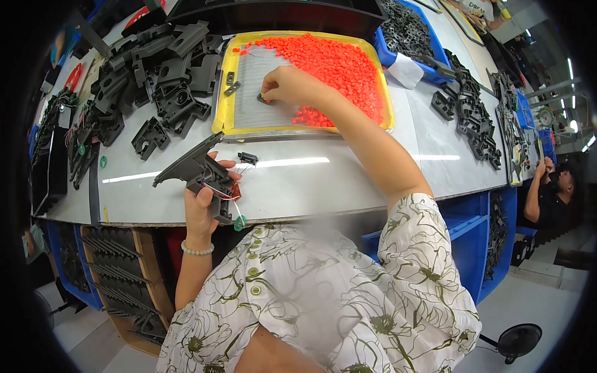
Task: The person assembles electronic components by hand, inserting a fan module and wiring into a gray plastic housing.
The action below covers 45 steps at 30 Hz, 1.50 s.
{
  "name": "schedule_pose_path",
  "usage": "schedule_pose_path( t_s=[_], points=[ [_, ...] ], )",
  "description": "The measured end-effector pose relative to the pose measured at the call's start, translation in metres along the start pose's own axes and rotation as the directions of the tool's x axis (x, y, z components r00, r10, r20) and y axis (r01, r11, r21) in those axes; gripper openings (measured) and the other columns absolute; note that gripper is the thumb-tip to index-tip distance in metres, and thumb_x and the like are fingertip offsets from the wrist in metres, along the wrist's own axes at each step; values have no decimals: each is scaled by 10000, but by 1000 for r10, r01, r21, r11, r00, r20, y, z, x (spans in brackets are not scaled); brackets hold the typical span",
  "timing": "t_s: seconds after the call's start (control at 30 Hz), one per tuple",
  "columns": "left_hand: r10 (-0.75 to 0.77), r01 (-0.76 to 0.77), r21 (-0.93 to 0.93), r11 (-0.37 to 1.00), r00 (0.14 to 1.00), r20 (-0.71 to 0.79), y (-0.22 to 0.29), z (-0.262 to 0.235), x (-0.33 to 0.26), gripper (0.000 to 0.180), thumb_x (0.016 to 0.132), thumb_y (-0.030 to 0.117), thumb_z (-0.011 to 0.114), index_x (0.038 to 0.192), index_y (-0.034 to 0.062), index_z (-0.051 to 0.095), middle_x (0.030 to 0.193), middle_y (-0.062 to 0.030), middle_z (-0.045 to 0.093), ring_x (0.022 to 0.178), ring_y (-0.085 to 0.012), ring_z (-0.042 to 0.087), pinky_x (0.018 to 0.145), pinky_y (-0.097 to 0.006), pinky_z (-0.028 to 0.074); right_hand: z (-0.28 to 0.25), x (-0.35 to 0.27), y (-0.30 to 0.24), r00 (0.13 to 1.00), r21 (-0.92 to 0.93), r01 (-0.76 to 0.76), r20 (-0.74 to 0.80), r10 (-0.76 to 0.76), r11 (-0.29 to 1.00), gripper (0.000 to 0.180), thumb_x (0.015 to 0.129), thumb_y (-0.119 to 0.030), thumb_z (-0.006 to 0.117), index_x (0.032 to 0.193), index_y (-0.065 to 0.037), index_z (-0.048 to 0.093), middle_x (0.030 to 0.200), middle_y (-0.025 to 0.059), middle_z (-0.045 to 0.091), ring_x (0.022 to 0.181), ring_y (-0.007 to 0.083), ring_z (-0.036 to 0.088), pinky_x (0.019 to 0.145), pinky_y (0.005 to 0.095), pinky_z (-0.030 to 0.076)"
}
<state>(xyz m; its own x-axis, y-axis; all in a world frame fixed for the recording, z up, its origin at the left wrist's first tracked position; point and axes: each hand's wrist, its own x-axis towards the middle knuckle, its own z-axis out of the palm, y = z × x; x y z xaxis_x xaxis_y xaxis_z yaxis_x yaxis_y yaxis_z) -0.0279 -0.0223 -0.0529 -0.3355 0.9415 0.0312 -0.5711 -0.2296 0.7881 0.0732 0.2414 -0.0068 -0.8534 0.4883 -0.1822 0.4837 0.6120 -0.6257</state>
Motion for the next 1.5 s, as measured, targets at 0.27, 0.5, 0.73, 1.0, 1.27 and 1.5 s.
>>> schedule_pose_path(
  t_s=[0.27, 0.5, 0.73, 1.0, 1.27, 1.5],
  points=[
    [-6, 6, 1, 1000, 1000, -7, 1, 0, -1, 504, 768, 273, 700, 1090, -64, 508, 1119, -196, 550, 929, -225, 601, 723, -327, 544, -12, -42, 7, 936, -160, 309, -120, -329, 937, 124, 758, -88, 634, 843, 0, 653, 829, 108, 634, 766, 234, 584, 733, 326, 473],
    [-9, 9, 28, 1000, 1000, 1, 1, -1, 0, 494, 767, 267, 694, 1091, -59, 512, 1113, -189, 555, 917, -219, 601, 719, -327, 539, -4, -60, 12, 952, -294, 301, 48, -301, 907, 97, 735, -63, 637, 808, -1, 649, 795, 107, 610, 873, 245, 556, 794, 334, 450],
    [-36, 38, 73, 997, 999, -23, 0, -3, -1, 779, 730, 369, 729, 1289, -13, 345, 1142, -209, 520, 976, -264, 591, 733, -320, 550, -3, -41, -1, 960, -230, 230, -109, -260, 946, 109, 737, -84, 642, 817, -10, 635, 798, 114, 608, 790, 262, 566, 721, 354, 469],
    [-11, 10, -26, 1000, 1000, -19, -1, 1, -3, 465, 786, 199, 671, 1131, -42, 474, 1120, -191, 548, 937, -230, 594, 723, -331, 540, 11, -5, -1, 906, -301, 331, -165, -391, 894, 117, 739, -92, 639, 830, -20, 624, 805, 100, 623, 820, 262, 557, 742, 354, 460],
    [-47, 47, 68, 997, 999, -11, 2, -5, 1, 754, 751, 358, 709, 1296, -20, 351, 1143, -204, 517, 978, -263, 588, 752, -323, 538, 12, -8, -4, 925, -287, 267, -193, -328, 920, 162, 766, -130, 639, 901, -41, 640, 846, 92, 620, 838, 242, 549, 770, 345, 454],
    [-54, 53, 55, 997, 999, 5, 6, -4, -4, 552, 758, 262, 700, 1168, -33, 479, 1078, -150, 584, 900, -188, 612, 719, -313, 539, 23, -26, -1, 849, -406, 332, -264, -458, 851, 204, 737, -102, 665, 928, -32, 651, 833, 105, 608, 851, 261, 545, 781, 345, 456]
  ],
)
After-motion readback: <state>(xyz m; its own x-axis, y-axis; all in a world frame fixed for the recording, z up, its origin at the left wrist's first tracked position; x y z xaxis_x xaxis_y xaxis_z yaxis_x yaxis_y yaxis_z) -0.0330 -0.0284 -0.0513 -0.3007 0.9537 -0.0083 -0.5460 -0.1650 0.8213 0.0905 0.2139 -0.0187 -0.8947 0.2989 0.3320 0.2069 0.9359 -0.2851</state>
